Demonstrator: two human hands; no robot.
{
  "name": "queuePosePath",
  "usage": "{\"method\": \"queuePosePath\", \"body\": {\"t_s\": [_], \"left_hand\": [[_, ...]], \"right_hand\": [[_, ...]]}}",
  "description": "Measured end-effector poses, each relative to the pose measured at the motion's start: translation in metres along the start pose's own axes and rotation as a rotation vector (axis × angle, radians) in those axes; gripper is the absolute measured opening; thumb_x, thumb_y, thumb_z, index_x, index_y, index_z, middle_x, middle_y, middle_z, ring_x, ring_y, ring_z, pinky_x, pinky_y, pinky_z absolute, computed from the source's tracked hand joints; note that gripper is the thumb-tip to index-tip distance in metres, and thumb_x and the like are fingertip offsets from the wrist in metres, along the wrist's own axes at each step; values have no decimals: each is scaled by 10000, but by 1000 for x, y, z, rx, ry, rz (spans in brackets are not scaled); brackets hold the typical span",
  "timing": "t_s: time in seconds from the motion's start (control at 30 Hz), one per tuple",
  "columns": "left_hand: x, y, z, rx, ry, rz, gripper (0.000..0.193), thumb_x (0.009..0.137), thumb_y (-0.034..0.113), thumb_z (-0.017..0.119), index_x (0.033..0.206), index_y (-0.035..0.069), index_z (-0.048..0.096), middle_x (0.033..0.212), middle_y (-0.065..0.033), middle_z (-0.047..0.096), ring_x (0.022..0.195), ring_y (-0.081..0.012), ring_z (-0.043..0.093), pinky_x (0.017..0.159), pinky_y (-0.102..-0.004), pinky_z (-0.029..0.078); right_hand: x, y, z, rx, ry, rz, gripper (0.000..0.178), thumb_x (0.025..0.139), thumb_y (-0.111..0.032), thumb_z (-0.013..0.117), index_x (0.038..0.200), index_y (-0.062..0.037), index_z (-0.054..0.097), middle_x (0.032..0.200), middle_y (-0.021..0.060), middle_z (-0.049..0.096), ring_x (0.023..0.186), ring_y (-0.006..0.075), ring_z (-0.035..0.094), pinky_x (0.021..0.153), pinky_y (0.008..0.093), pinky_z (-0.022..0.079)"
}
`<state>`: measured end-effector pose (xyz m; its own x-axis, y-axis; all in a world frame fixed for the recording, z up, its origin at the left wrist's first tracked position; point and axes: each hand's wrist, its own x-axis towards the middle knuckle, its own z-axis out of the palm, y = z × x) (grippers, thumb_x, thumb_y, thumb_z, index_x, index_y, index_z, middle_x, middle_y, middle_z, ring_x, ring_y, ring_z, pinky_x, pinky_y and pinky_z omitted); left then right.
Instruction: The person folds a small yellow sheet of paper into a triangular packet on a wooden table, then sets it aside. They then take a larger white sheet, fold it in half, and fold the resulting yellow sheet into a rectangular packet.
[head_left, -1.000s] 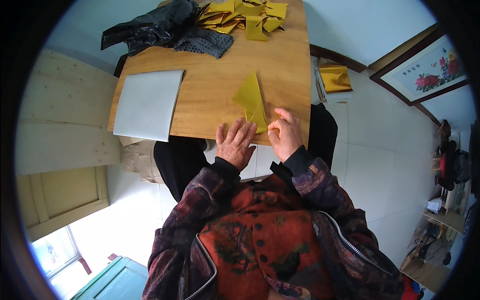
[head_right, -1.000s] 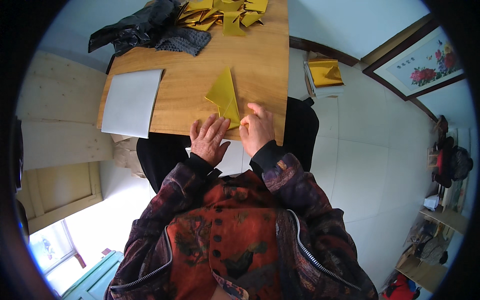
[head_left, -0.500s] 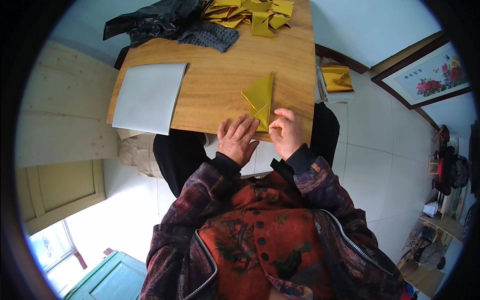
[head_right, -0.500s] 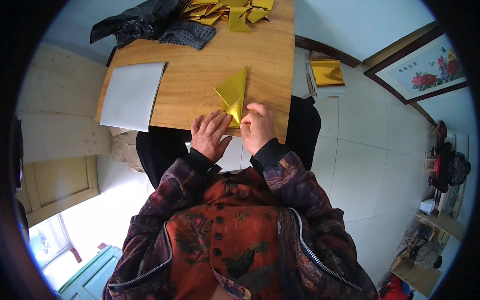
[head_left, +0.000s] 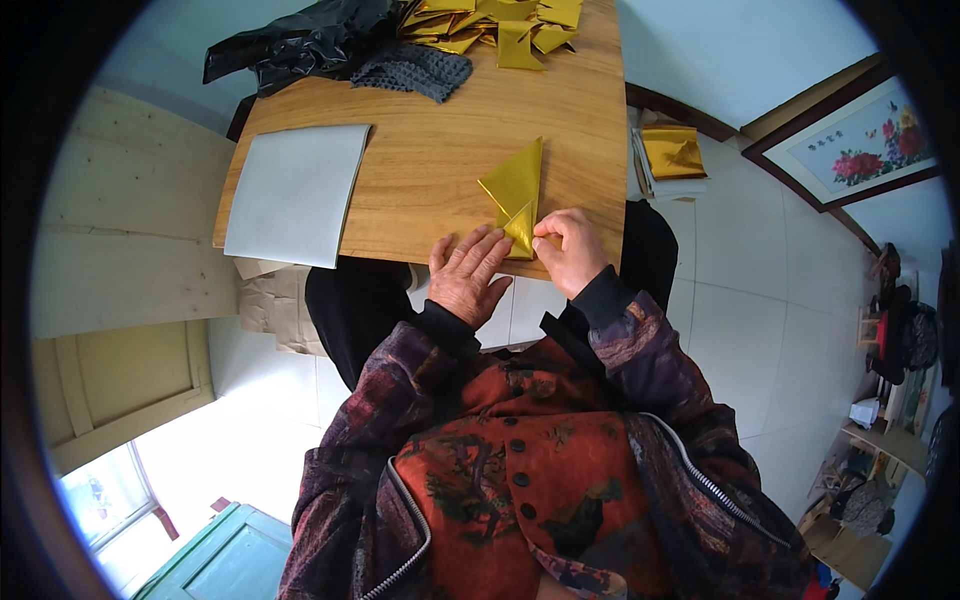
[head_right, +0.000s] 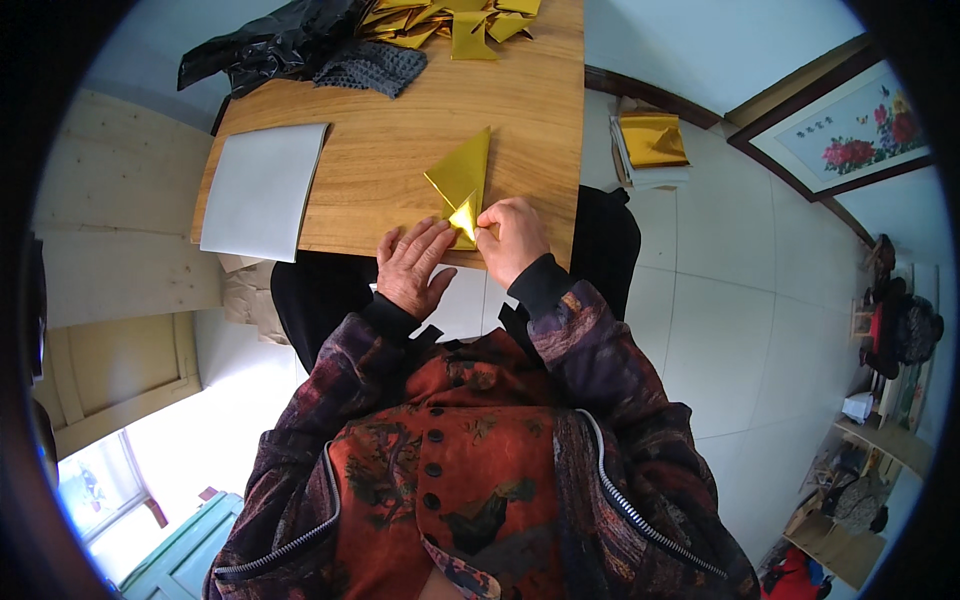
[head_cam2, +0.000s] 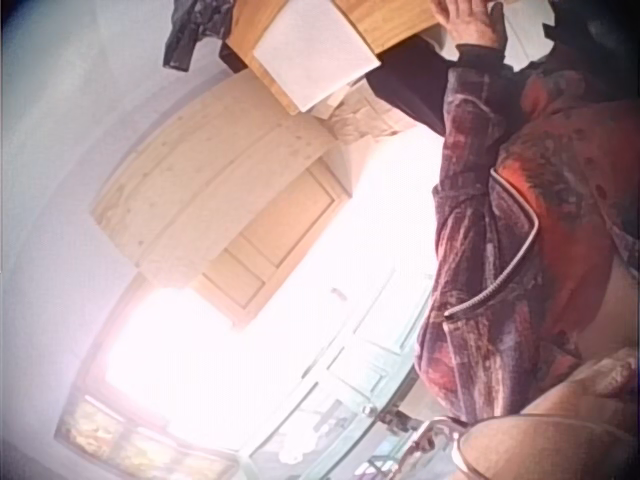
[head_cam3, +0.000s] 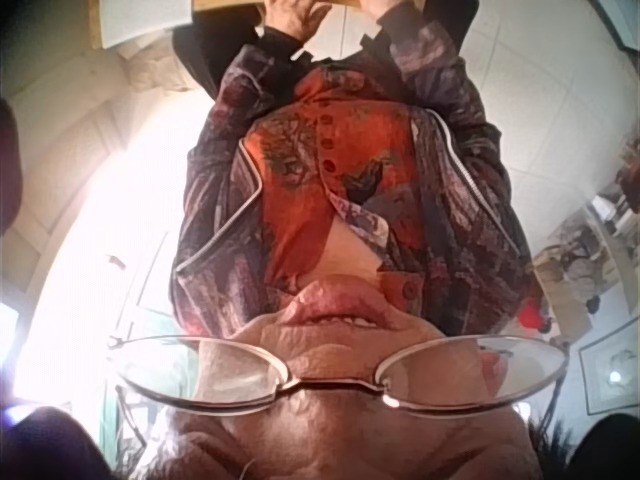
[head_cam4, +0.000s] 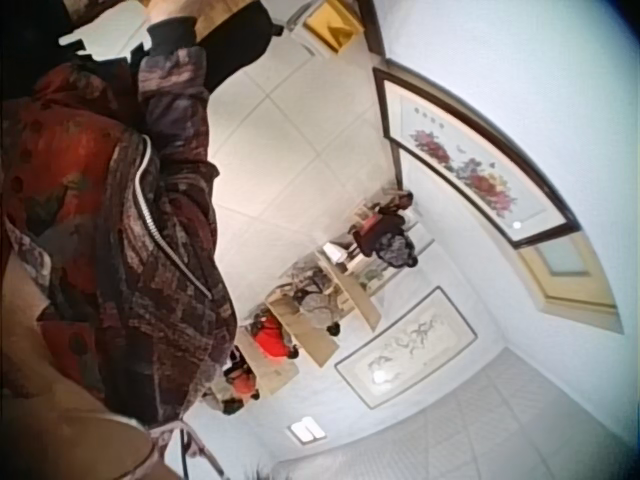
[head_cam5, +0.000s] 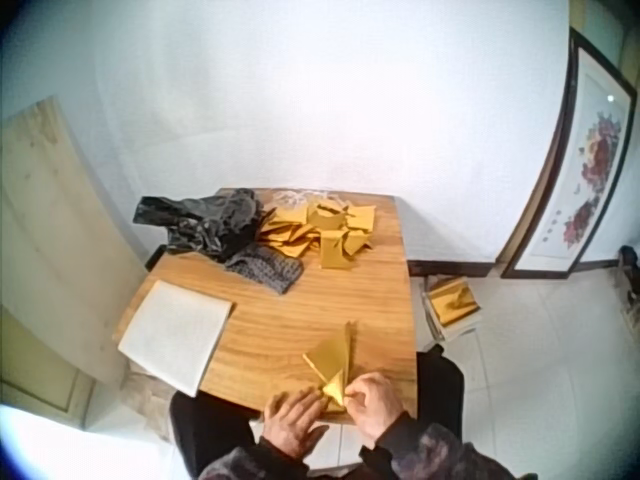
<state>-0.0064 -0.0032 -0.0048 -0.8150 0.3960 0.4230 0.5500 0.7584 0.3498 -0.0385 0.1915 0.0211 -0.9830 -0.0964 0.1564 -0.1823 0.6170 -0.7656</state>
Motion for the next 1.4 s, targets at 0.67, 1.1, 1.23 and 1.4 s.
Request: {"method": "queuePosePath", "body": {"t_s": [0.67, 1.1, 1.23, 1.4], "left_hand": [[27, 8, -16, -231, -12, -275, 598, 683, 115, 762, 1248, 157, 573, 1216, -60, 569, 1161, -305, 502, 974, -450, 365], [61, -29, -16, -298, -287, 54, 498, 627, 183, 826, 1086, 162, 634, 1261, -12, 560, 1285, -301, 425, 1038, -472, 327], [62, -21, -23, -261, -267, 40, 481, 629, 227, 847, 1065, 163, 654, 1255, -14, 565, 1292, -295, 415, 1047, -462, 322], [73, -16, -29, -143, -217, 226, 399, 639, 236, 844, 995, 144, 688, 1224, -27, 575, 1290, -303, 409, 1049, -458, 324]], "right_hand": [[-4, -8, 1, -85, -114, -30, 93, 772, -89, 701, 814, -24, 648, 915, 112, 594, 936, 313, 557, 820, 402, 456], [-5, -12, -8, -152, -230, -96, 111, 771, -118, 708, 812, -21, 672, 972, 117, 590, 982, 330, 536, 851, 429, 445], [-9, -16, -2, -202, -179, -65, 115, 754, -106, 709, 833, -27, 682, 998, 113, 584, 993, 330, 528, 858, 432, 444], [-10, -19, 0, -256, -149, -64, 118, 749, -81, 701, 853, -30, 682, 1022, 115, 574, 1003, 334, 518, 859, 437, 441]]}}
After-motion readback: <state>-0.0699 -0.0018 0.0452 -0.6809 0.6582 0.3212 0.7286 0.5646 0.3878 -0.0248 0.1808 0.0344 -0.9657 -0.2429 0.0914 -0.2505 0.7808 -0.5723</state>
